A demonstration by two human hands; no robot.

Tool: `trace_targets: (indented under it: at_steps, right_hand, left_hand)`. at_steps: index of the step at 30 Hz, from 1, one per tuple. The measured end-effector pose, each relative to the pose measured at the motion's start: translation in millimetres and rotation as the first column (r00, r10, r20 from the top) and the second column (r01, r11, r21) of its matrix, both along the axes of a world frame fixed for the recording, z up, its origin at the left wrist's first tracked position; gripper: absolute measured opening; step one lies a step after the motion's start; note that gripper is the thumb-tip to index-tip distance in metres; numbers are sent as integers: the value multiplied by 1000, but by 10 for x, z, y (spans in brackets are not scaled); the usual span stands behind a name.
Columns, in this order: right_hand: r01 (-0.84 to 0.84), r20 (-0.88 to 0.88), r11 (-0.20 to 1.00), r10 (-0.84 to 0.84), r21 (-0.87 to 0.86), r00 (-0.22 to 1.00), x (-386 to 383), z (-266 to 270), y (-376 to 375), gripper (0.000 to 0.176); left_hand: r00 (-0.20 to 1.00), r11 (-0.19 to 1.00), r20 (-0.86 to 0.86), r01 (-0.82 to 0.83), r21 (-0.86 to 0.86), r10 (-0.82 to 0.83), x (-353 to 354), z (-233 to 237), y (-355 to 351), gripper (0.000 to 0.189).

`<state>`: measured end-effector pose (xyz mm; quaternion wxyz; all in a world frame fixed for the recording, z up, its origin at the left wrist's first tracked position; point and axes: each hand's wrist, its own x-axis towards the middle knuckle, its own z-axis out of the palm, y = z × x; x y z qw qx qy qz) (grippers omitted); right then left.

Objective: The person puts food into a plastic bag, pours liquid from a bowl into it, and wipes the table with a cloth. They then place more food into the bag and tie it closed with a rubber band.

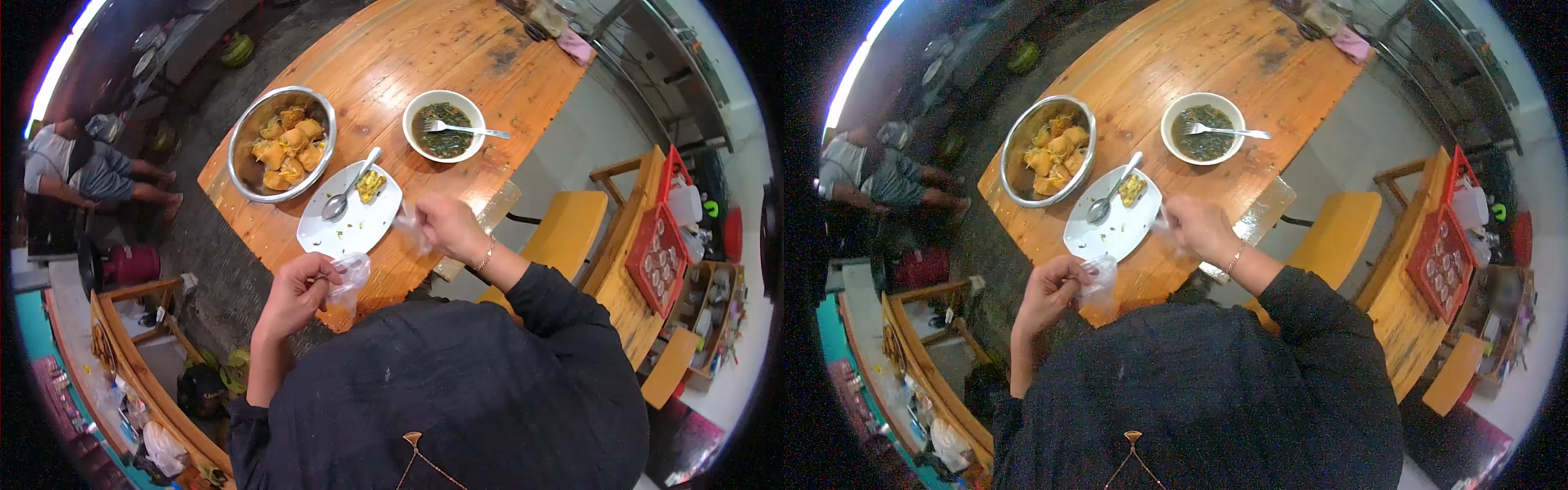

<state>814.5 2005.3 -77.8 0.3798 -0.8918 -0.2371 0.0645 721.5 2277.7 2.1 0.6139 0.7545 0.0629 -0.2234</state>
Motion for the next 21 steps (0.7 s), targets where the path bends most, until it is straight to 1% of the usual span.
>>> trace_targets:
  at_steps: [1,3,6,9,11,13,15,16,18,21]
  right_hand:
    - [-78,-101,997,79,22,992,-58,-97,32,8]
    - [-121,-323,972,182,199,929,-157,-221,147,8]
    - [-260,-183,941,301,217,936,-285,-206,297,11]
    - [-311,-159,912,360,268,919,-298,-270,405,12]
    - [-486,-256,866,498,113,828,-249,-270,398,14]
    - [-657,-388,753,595,-38,704,-226,-377,404,20]
    - [-743,-420,667,689,51,590,-291,-428,452,26]
    - [-778,-432,621,730,97,529,-347,-445,488,29]
    - [-722,-334,664,737,194,587,-474,-501,562,32]
    - [-650,-174,691,716,316,676,-483,-513,632,33]
  left_hand:
    - [999,999,42,9,53,-12,-26,-3,26,20]
    - [992,987,116,26,157,-45,-77,-15,75,21]
    - [991,987,79,-119,112,111,-132,-55,164,21]
    - [976,970,85,-210,125,200,-140,-10,194,21]
    - [970,965,80,-238,110,231,-158,0,181,20]
    - [968,966,82,-243,88,237,-176,-23,160,19]
    - [970,972,98,-227,57,221,-194,-92,137,18]
    - [973,973,87,-219,68,213,-183,-96,123,17]
    - [978,975,68,-202,89,197,-139,-103,85,16]
    - [979,977,96,-191,94,182,-43,-81,9,15]
